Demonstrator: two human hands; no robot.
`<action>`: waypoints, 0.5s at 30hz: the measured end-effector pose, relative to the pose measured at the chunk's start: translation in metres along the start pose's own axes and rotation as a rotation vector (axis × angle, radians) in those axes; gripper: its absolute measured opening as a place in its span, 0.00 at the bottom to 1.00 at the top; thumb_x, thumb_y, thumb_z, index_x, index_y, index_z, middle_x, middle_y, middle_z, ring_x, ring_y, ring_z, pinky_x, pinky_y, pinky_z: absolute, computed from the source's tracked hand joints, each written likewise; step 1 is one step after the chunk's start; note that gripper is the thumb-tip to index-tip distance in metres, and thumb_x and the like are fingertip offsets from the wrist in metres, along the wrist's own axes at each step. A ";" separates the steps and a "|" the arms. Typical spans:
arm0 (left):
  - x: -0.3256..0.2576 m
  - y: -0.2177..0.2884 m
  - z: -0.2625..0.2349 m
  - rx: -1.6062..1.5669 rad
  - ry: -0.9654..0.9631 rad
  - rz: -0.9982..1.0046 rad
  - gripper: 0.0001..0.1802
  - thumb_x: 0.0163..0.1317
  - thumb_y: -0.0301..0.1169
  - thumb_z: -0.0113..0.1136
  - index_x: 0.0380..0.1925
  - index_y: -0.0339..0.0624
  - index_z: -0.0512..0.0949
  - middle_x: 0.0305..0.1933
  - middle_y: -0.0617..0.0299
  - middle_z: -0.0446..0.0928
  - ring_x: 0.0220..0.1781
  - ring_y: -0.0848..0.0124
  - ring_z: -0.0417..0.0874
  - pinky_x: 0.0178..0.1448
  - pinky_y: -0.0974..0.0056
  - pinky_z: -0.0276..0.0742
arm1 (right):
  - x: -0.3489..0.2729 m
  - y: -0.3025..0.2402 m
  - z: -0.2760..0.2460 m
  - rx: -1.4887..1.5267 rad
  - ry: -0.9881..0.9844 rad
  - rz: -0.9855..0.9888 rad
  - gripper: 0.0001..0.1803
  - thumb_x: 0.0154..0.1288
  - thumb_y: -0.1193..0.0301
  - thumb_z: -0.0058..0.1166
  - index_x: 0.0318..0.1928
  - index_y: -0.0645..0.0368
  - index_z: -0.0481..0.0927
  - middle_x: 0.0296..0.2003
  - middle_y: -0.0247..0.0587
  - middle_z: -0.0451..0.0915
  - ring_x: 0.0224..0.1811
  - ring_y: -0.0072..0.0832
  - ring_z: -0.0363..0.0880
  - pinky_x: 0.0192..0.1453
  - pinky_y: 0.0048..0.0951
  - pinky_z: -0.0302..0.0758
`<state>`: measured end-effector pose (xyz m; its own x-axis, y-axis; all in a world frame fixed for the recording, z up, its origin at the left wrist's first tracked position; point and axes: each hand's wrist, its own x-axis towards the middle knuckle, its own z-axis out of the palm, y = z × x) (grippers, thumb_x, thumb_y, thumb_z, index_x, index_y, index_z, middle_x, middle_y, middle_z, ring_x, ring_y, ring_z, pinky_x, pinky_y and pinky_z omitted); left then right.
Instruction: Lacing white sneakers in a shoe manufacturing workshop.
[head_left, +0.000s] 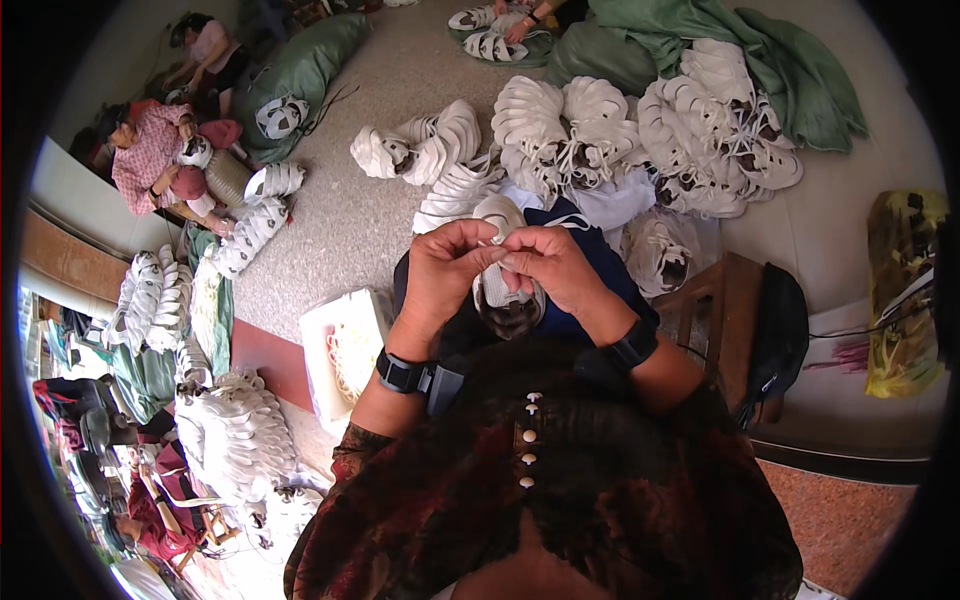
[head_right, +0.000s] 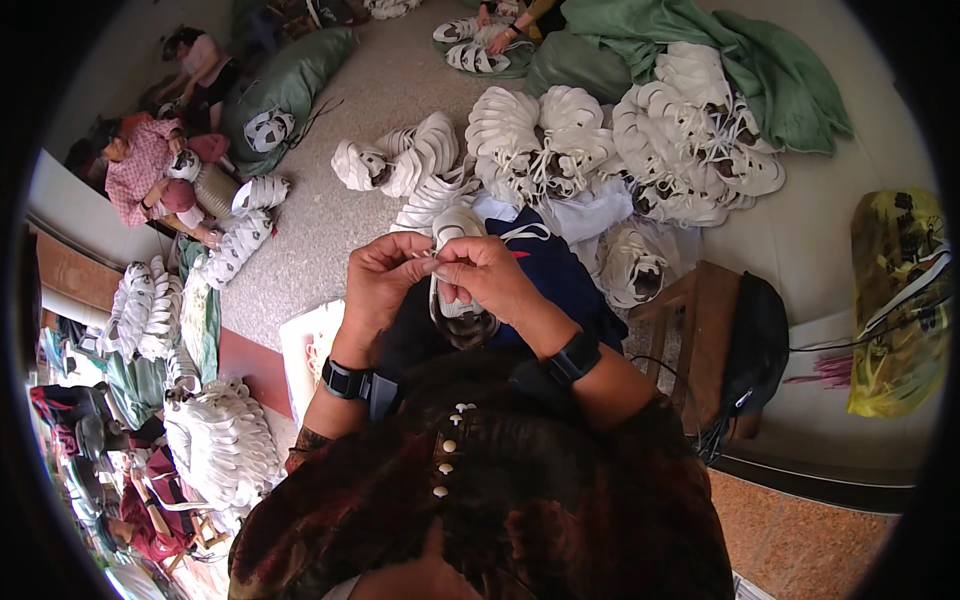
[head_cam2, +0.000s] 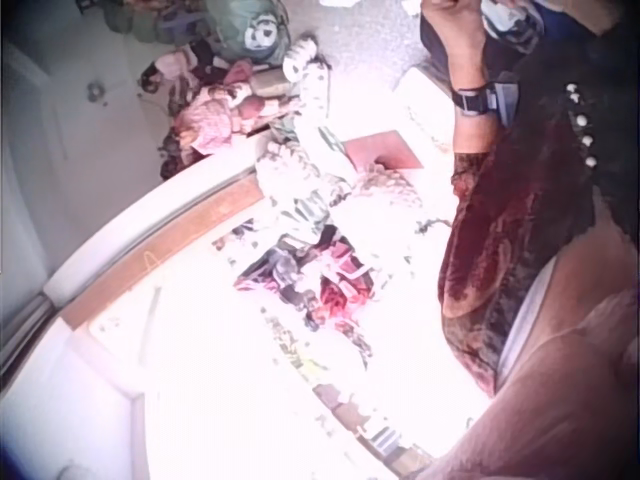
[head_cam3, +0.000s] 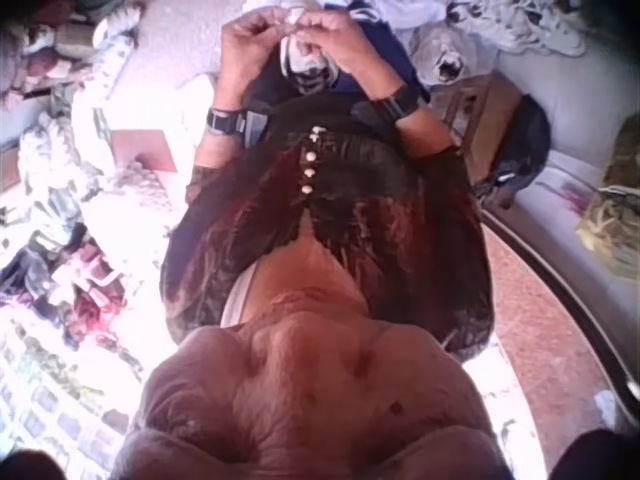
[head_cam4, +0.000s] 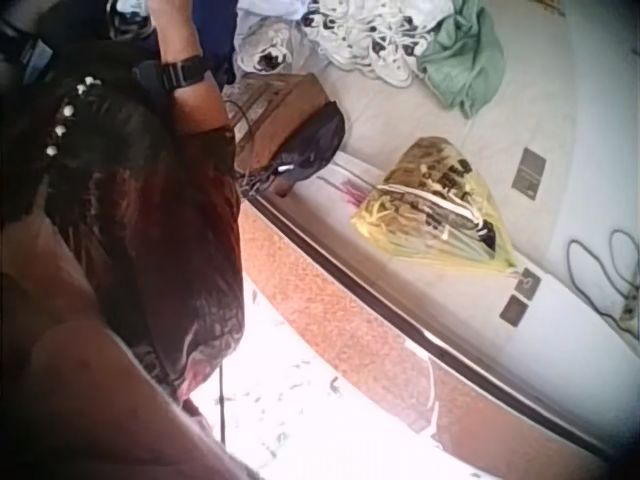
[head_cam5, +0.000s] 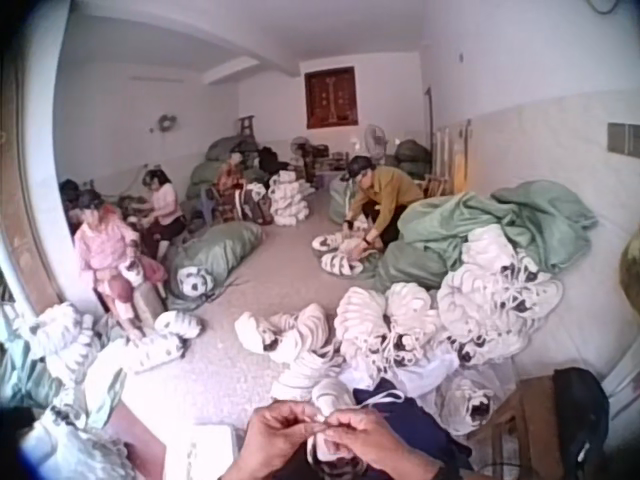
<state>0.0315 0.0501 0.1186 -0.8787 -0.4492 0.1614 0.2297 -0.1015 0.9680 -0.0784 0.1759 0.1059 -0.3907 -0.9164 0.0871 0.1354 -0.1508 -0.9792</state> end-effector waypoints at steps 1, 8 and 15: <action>-0.001 -0.001 -0.001 -0.001 0.001 -0.001 0.07 0.53 0.18 0.60 0.33 0.32 0.77 0.29 0.63 0.78 0.30 0.81 0.76 0.37 0.76 0.72 | 0.000 0.000 0.000 -0.036 0.008 -0.008 0.07 0.61 0.74 0.51 0.28 0.63 0.76 0.17 0.33 0.74 0.16 0.13 0.66 0.18 0.15 0.61; -0.005 0.000 -0.004 0.036 -0.066 0.041 0.06 0.50 0.20 0.63 0.31 0.34 0.80 0.30 0.62 0.80 0.32 0.77 0.78 0.39 0.74 0.73 | -0.001 -0.006 0.005 -0.060 -0.025 0.035 0.08 0.60 0.74 0.53 0.25 0.63 0.76 0.15 0.31 0.73 0.14 0.11 0.63 0.17 0.15 0.58; -0.007 0.001 -0.006 0.049 -0.119 0.084 0.07 0.49 0.21 0.64 0.31 0.35 0.81 0.31 0.62 0.78 0.33 0.75 0.76 0.41 0.72 0.72 | -0.002 -0.005 0.006 0.043 -0.019 0.071 0.05 0.56 0.76 0.53 0.25 0.63 0.77 0.17 0.36 0.76 0.14 0.14 0.66 0.19 0.14 0.61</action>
<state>0.0402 0.0483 0.1175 -0.9015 -0.3453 0.2609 0.2861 -0.0232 0.9579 -0.0730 0.1761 0.1119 -0.3614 -0.9321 0.0220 0.2011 -0.1009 -0.9744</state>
